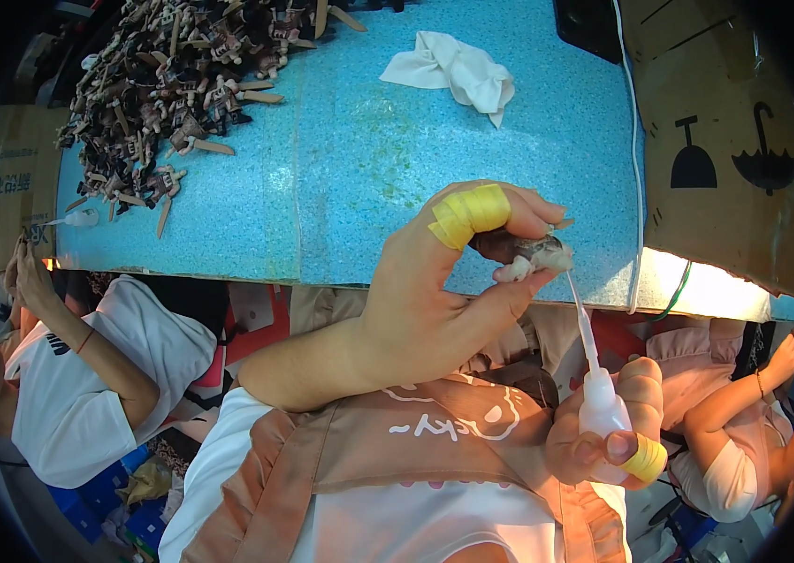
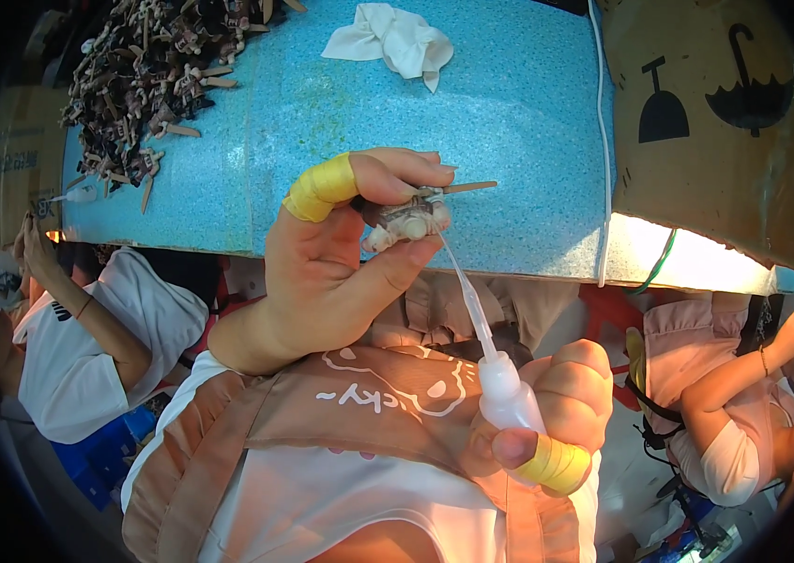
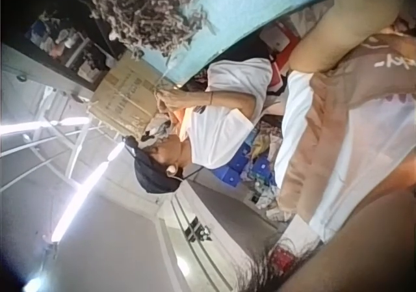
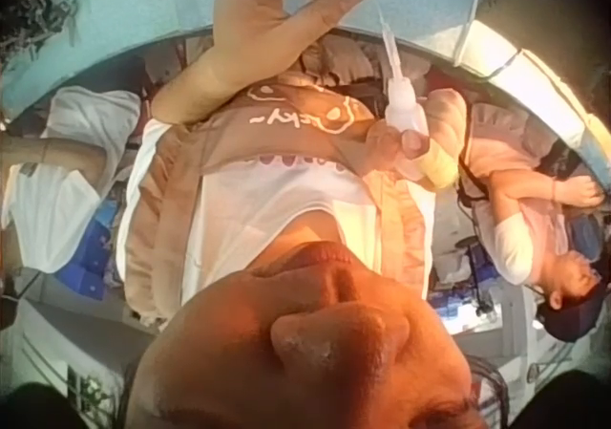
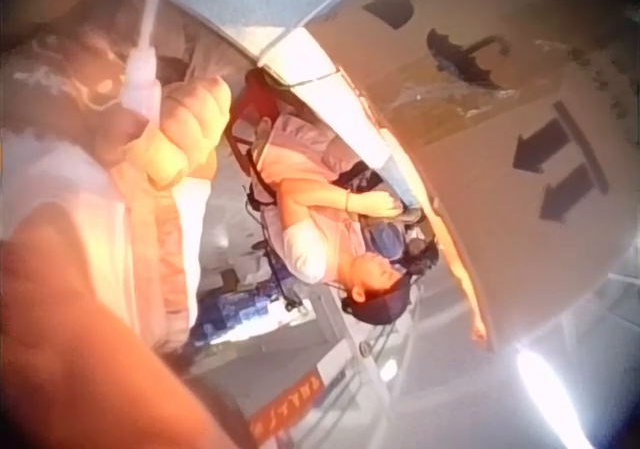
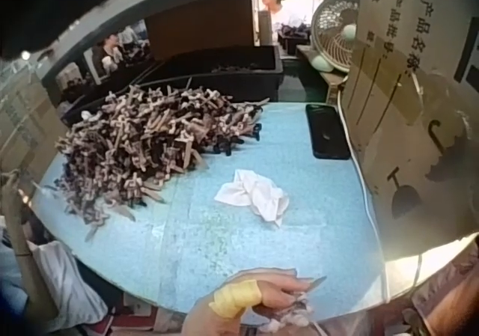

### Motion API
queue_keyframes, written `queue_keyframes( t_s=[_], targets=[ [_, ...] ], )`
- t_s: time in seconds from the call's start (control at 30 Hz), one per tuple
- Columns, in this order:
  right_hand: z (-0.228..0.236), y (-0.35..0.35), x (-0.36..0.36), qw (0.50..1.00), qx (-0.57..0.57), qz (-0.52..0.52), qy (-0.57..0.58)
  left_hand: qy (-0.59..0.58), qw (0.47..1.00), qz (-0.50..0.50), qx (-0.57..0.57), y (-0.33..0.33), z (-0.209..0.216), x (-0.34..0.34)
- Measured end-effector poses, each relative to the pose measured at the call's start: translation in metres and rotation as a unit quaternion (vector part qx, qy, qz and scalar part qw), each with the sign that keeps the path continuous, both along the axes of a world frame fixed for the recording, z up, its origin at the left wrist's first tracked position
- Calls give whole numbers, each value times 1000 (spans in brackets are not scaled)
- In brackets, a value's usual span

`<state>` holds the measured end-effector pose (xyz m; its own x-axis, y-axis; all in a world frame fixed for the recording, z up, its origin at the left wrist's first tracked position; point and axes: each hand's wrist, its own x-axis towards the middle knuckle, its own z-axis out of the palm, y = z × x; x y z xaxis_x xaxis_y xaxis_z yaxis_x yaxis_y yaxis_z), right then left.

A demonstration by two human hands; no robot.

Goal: The person assembles figurines by applying glue to pieces with a dispenser bottle and attaching components together by hand.

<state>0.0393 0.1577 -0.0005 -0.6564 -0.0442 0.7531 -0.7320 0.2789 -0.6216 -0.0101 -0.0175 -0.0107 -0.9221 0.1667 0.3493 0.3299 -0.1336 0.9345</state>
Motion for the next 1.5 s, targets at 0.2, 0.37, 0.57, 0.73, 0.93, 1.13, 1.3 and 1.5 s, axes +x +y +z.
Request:
queue_keyframes(
  t_s=[0.2,0.37,0.57,0.73,0.93,1.13,1.3,1.5],
  targets=[
    [1,7,-6,999,22,-17,21,-36,999,-10,30,1,3,0],
    [1,6,-7,999,22,-18,34,-27,1000,-8,12,1,3,-2],
    [7,9,-5,998,48,28,-4,-43,999,-14,-7,2,4,-2],
    [4,13,-4,997,68,17,-20,-51,998,-18,-7,0,4,-1],
    [-9,10,-11,991,-86,-5,-102,-46,997,-18,54,2,3,-2],
    [-25,13,-62,952,-76,-3,-297,-116,988,-4,102,1,1,3],
    [-35,10,-90,958,169,-118,-198,-162,977,35,131,3,-2,4],
    [-19,27,-67,980,78,-184,-4,-145,983,82,77,1,2,-3]
  ],
)
